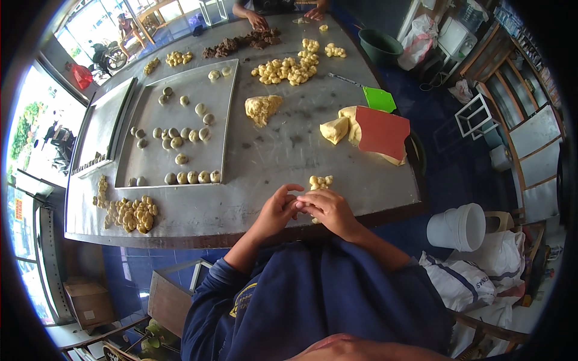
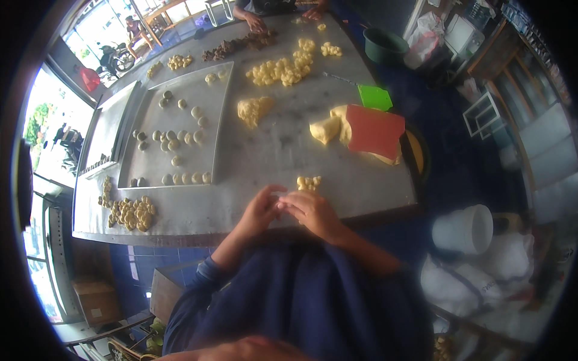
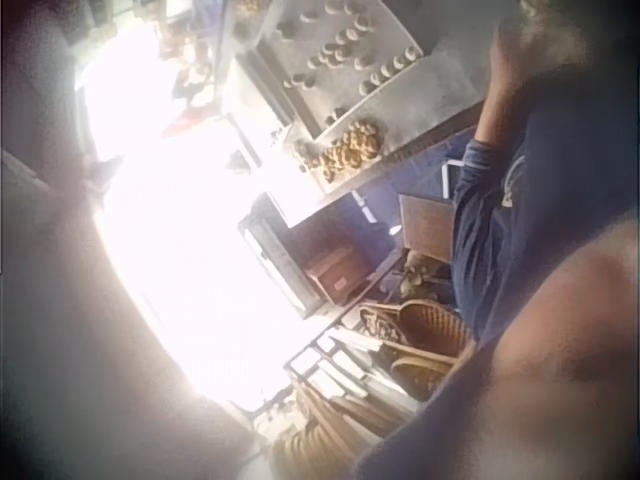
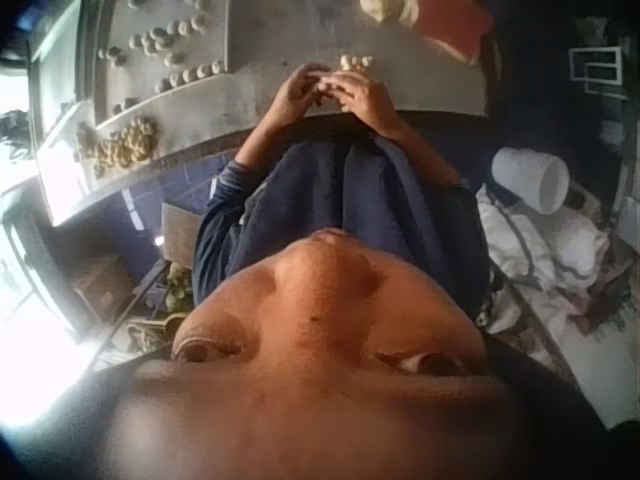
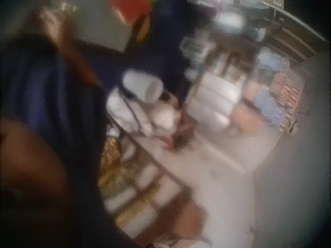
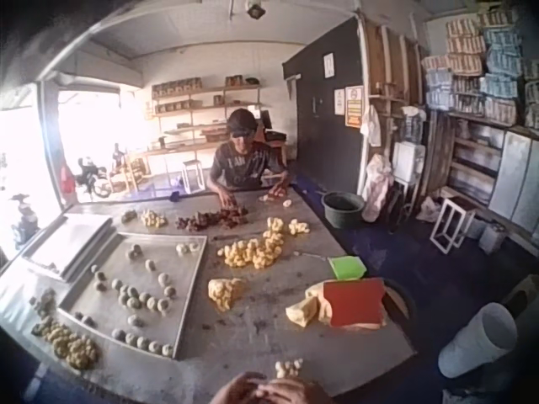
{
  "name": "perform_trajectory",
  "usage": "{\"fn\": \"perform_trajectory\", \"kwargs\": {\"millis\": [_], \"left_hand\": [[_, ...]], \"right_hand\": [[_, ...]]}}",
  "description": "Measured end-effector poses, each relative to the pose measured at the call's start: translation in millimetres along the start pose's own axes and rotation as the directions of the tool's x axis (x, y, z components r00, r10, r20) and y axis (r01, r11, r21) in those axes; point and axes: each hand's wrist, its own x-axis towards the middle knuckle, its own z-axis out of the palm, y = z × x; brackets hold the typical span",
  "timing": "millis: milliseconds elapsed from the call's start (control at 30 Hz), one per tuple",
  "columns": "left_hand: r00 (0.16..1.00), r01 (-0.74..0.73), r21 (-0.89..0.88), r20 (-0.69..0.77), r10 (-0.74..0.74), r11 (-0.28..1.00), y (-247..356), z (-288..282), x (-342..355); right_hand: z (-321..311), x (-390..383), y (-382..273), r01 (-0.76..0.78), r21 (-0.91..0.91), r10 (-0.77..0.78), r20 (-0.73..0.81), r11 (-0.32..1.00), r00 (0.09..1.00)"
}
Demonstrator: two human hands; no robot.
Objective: The person rolls a piece of dough into a long strand and then pinches off small pieces to assemble a shaped pastry on the table.
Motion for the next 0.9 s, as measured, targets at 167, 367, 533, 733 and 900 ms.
{"fn": "perform_trajectory", "kwargs": {"millis": [167, 367, 533, 733, 900], "left_hand": [[0.985, -0.124, 0.142, -0.098, 0.139, 0.982, -17.8, -0.8, -0.1], [0.951, -0.059, 0.387, -0.257, 0.169, 0.920, -6.3, -1.7, -0.9], [0.917, 0.005, 0.444, -0.359, 0.173, 0.896, -16.6, -14.6, -8.6], [0.957, -0.039, 0.443, -0.242, 0.162, 0.896, -16.2, -15.4, -9.0], [0.994, 0.036, 0.307, -0.111, -0.002, 0.951, -8.4, -8.3, -5.9]], "right_hand": [[-3.1, -6.1, 2.7, -0.549, 0.521, 0.464, 0.297, 0.654, 0.835], [-4.1, -18.3, 18.9, -0.484, 0.875, 0.469, 0.433, -0.014, 0.770], [-22.0, -18.8, 53.6, -0.272, 0.517, 0.386, -0.125, 0.812, 0.914], [-16.5, -28.8, 60.8, -0.357, -0.171, 0.348, -0.083, 0.918, 0.934], [-17.0, -10.8, 18.0, -0.177, -0.321, 0.129, -0.165, 0.930, 0.978]]}}
